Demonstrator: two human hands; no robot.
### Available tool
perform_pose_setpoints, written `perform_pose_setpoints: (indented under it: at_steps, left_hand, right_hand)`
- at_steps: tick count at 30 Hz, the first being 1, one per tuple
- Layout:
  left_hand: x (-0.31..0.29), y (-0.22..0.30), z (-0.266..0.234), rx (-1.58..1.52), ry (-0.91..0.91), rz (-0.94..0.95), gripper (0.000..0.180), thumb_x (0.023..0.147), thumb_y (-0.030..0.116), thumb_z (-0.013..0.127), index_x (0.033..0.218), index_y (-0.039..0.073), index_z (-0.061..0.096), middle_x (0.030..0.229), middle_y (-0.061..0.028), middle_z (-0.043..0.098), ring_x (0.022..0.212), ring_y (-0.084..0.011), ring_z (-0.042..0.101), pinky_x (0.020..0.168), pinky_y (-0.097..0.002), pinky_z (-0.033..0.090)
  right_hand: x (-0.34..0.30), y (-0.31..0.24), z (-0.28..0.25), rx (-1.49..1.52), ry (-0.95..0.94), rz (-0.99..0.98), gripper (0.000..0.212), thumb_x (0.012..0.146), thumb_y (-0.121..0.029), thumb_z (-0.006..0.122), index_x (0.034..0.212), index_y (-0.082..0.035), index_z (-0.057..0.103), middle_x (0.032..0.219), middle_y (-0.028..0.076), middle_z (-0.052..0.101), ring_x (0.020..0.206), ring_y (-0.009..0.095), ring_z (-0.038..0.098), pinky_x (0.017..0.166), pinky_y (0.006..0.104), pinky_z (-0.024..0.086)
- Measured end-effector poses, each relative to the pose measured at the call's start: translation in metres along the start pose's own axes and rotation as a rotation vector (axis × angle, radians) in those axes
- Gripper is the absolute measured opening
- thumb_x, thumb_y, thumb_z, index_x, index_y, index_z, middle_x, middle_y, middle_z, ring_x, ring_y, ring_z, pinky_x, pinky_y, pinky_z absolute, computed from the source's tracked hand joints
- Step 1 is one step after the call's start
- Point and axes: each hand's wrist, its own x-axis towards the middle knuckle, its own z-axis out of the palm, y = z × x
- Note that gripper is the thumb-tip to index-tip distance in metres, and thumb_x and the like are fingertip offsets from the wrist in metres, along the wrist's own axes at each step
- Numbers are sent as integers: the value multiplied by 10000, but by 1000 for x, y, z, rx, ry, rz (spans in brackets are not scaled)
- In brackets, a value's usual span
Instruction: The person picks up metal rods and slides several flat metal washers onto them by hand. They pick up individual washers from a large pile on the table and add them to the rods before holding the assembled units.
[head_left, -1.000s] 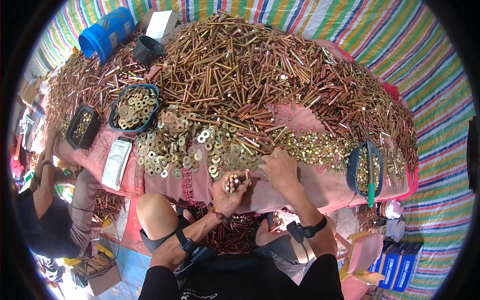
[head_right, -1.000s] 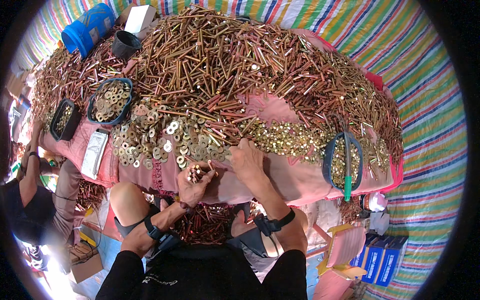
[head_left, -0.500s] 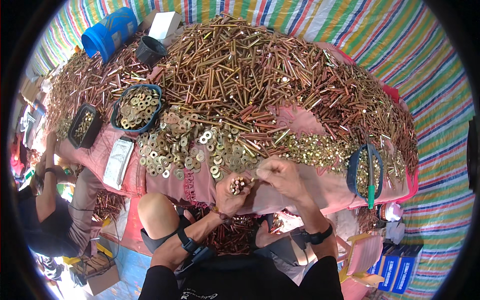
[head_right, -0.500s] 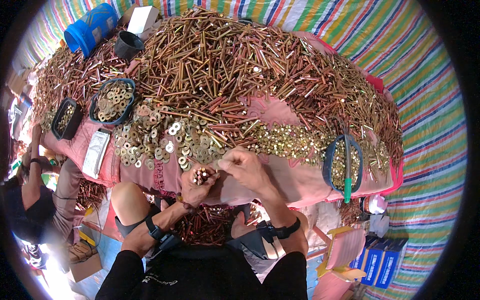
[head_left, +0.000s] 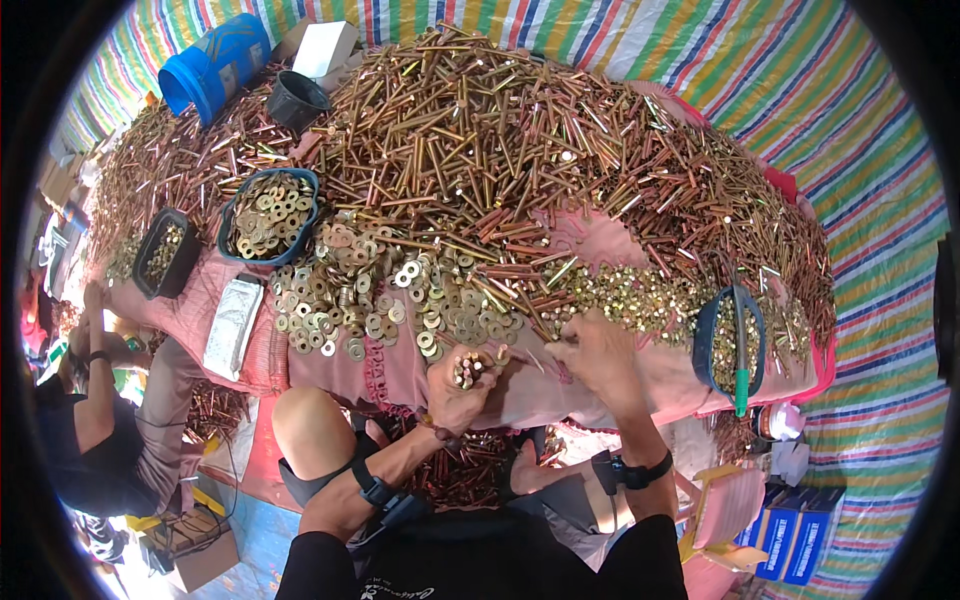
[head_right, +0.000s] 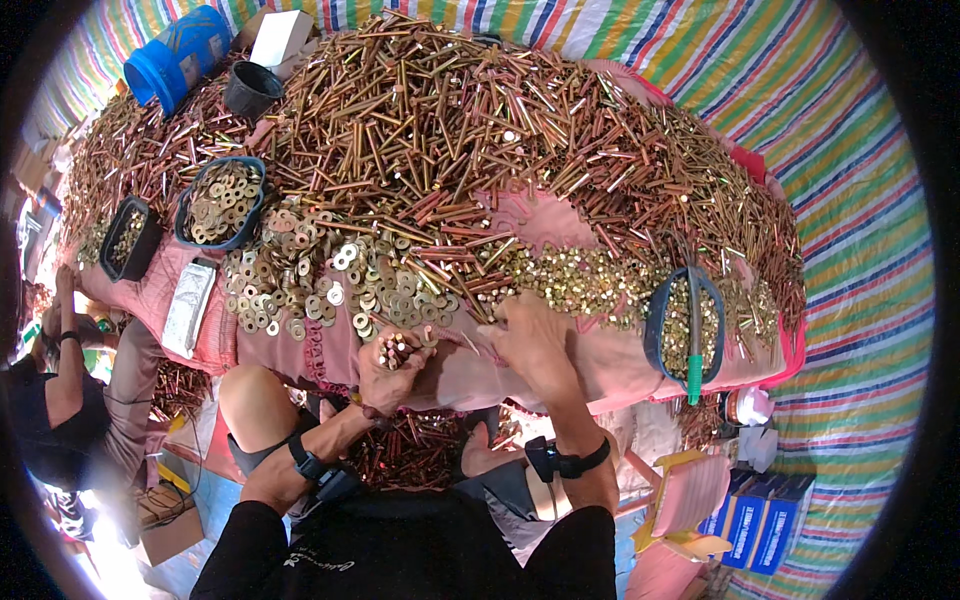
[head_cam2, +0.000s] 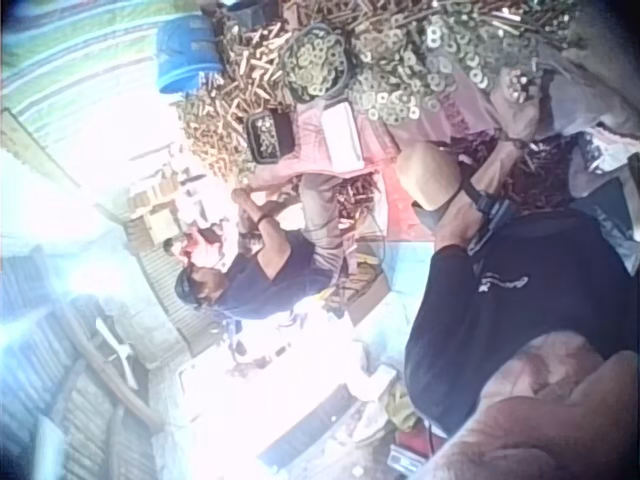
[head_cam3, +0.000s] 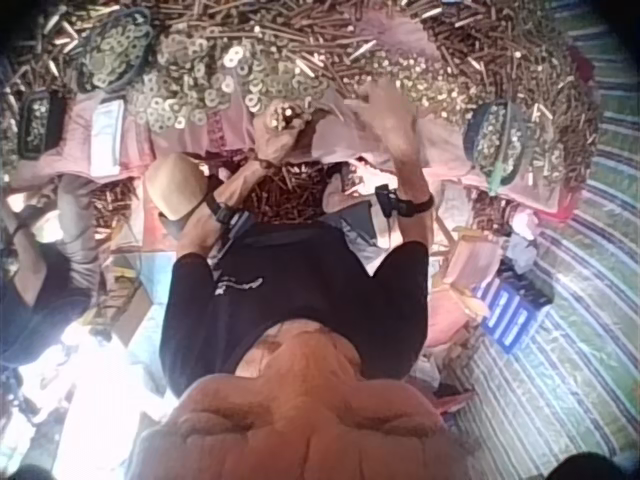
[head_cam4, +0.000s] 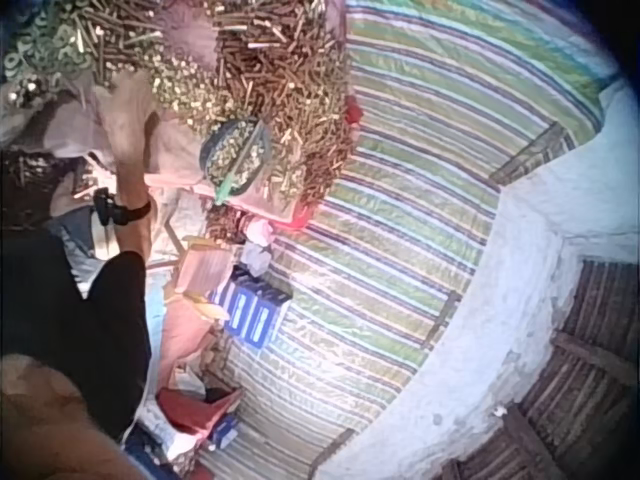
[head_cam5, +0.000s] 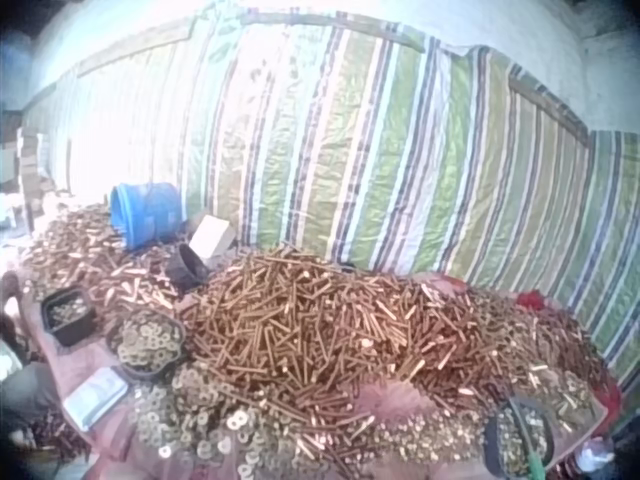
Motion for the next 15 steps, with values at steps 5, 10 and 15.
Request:
perform_pose_setpoints:
  at_steps: [5, 10, 15]
  left_hand:
    - [3, 4, 3, 96, 3, 67, 174, 847, -151, 597, 970, -30, 569, 935, -55, 642, 885, -132, 655, 875, -298, 567]
    - [1, 2, 2, 20, 20, 23, 172, 848, -154, 585, 963, -27, 571, 913, -46, 642, 857, -120, 642, 841, -272, 550]
    - [3, 6, 9, 14, 51, 46, 150, 786, -61, 673, 911, 15, 638, 819, -49, 658, 732, -105, 597, 689, -274, 502]
  right_hand:
    - [-9, 17, 24, -24, -1, -85, 284, 833, -319, 757, 848, -41, 702, 879, 178, 682, 828, 390, 673, 738, 477, 507]
    - [2, 6, -2, 124, -176, 80, 242, 869, -254, 725, 894, -15, 703, 829, 137, 713, 710, 307, 692, 653, 400, 529]
    - [1, -4, -27, 830, -87, 59, 228, 898, -206, 741, 976, 8, 724, 779, -12, 674, 669, 41, 558, 587, 241, 462]
